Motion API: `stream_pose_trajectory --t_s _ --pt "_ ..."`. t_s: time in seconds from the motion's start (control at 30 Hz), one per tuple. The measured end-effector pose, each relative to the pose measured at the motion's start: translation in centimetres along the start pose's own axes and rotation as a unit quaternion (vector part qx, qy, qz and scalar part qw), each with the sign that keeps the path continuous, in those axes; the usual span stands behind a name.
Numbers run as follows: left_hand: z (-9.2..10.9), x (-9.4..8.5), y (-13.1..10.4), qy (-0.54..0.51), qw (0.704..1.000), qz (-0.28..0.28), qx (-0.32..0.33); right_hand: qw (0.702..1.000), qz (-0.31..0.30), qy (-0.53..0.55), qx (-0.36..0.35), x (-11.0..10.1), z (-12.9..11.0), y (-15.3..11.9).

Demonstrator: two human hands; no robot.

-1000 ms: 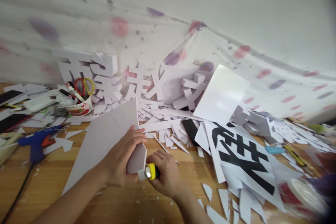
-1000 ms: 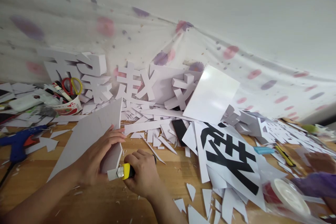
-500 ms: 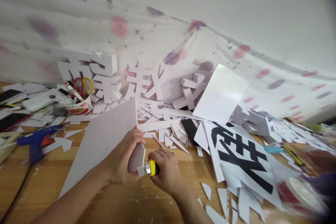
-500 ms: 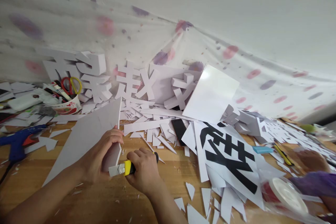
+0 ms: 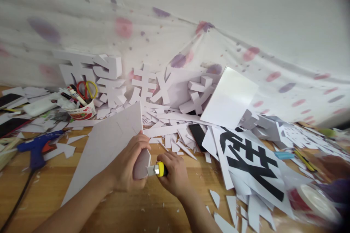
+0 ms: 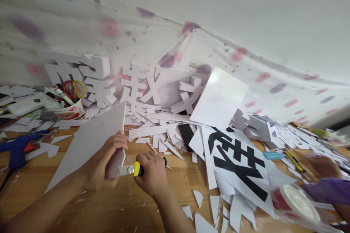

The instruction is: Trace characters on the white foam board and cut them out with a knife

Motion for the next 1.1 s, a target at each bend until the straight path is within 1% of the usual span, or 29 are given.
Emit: stream_pose_trajectory --t_s 0.1,0.23,0.33,0.53,0.7,0.77,0.9,1.1 --pt "0.0 -0.2 0.0 -0.003 1.000 0.009 -0.002 1.000 -0.001 0.008 -0.001 -0.2 -0.1 0.0" --pt "0.0 -0.2 0.1 -0.011 1.000 0.002 0.002 0.998 -0.015 0.026 -0.048 -0.3 -0.9 0.1" --pt "0.0 -0.2 0.1 -0.012 1.000 -0.001 0.001 0.998 -0.022 0.024 -0.060 -0.4 -1.3 0.2" --pt "0.0 0.0 -0.1 -0.022 1.000 0.004 -0.006 0.999 -0.009 0.018 -0.047 -0.2 -0.7 0.3" --pt "-0.1 0.1 -0.1 -0.014 1.000 0.007 -0.006 1.000 -0.009 0.008 -0.007 -0.2 0.0 0.2" --pt "-0.1 0.1 -0.1 -0.017 1.000 0.006 -0.003 1.000 -0.008 0.007 -0.014 -0.2 -0.1 0.1" --pt "-0.2 0.2 -0.1 -0.024 1.000 -0.007 -0.001 0.998 -0.010 0.013 -0.058 -0.2 -0.7 0.1" --pt "-0.3 0.5 -0.3 -0.011 1.000 -0.010 -0.009 0.999 -0.021 -0.006 -0.027 -0.2 -0.2 0.4"
Point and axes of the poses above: each hand's wrist, its own y-axis towards the middle knuckle, its own x-axis out of the palm, z = x × y, the point moved 3 cm from there along y, towards the middle knuckle, and after that the axes turned 11 degrees about -x, right-handed, at the moved point
